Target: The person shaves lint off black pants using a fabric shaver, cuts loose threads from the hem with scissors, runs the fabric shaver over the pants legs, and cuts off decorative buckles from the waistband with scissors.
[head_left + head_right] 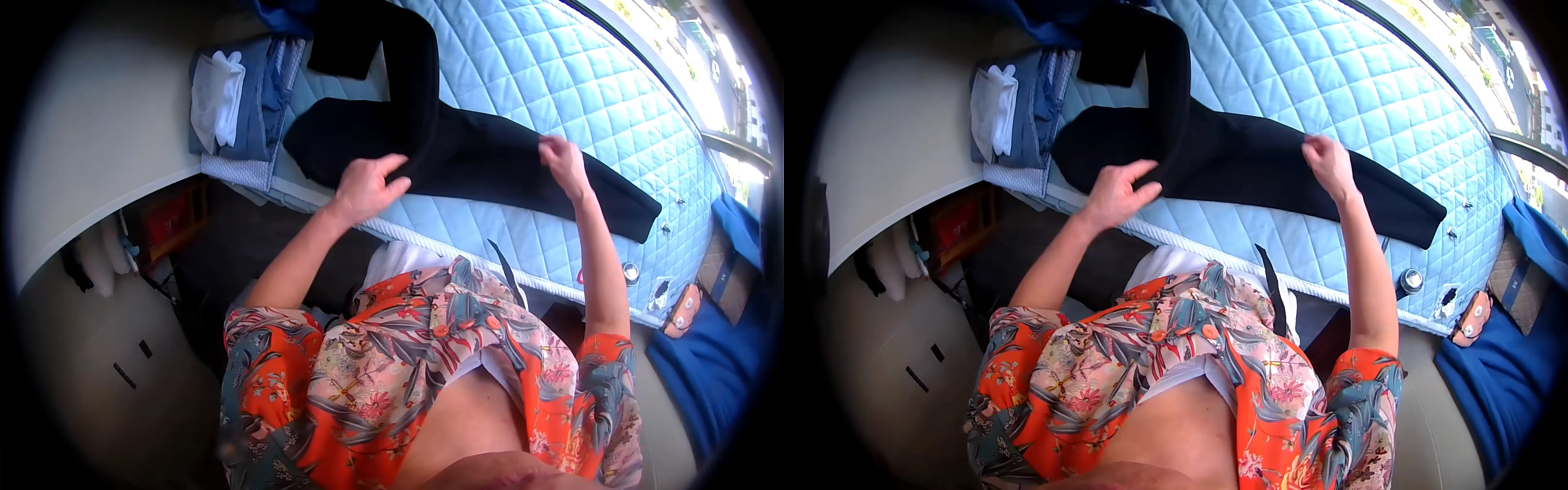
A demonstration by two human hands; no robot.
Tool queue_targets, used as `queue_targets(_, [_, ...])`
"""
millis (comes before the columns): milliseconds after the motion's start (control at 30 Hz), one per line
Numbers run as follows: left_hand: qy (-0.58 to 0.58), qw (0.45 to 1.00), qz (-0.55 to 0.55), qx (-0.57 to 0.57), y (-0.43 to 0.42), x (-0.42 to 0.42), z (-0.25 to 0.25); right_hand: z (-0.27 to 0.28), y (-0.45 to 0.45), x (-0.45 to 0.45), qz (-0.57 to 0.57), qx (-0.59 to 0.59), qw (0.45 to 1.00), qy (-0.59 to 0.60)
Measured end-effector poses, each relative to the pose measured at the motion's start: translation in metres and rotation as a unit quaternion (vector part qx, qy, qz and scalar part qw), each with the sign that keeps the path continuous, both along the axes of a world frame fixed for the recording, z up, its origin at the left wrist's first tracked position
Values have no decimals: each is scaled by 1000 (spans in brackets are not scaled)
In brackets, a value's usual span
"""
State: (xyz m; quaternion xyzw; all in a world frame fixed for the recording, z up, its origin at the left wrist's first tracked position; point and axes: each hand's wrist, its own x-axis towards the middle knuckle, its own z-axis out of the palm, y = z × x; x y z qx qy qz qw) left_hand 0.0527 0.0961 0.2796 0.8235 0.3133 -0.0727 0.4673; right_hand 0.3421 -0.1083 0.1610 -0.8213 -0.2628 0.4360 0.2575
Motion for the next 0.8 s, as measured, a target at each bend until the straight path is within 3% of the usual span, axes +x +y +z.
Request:
queue_targets(67, [5,999,-37,-13,-30,-15,-4,26,65,-4,10,127,991,-35])
queue_targets(133, [34,997,-58,-42,-54,-24,-5,46,126,-27,74,156,982,-75])
queue_targets(200, [47,995,-69,-61,-70,-33,-3,47,172,-66,172,199,947,-188])
queue_targets(267, [49,993,-86,-61,-79,-38,6,63,203,-104,256,95,940,-205])
queue_targets(333, [30,995,-86,-44,-81,-45,16,48,220,-127,261,53,933,-242])
queue_targets(433, [-3,996,-81,-26,-75,-58,38,26,226,-119,279,-36,945,-168])
queue_targets(533, [-38,996,-72,-28,-81,-71,48,30,204,-112,281,-30,938,-199])
queue_targets(600, [-37,994,-96,-45,-85,-72,53,56,192,-134,283,52,932,-221])
queue_targets(633, [-33,992,-107,-49,-85,-72,58,60,186,-153,334,58,910,-237])
queue_targets(733, [-57,987,-142,-56,-80,-68,81,25,166,-198,414,57,863,-284])
queue_targets(800, [-67,983,-160,-64,-75,-70,101,14,152,-193,365,0,878,-309])
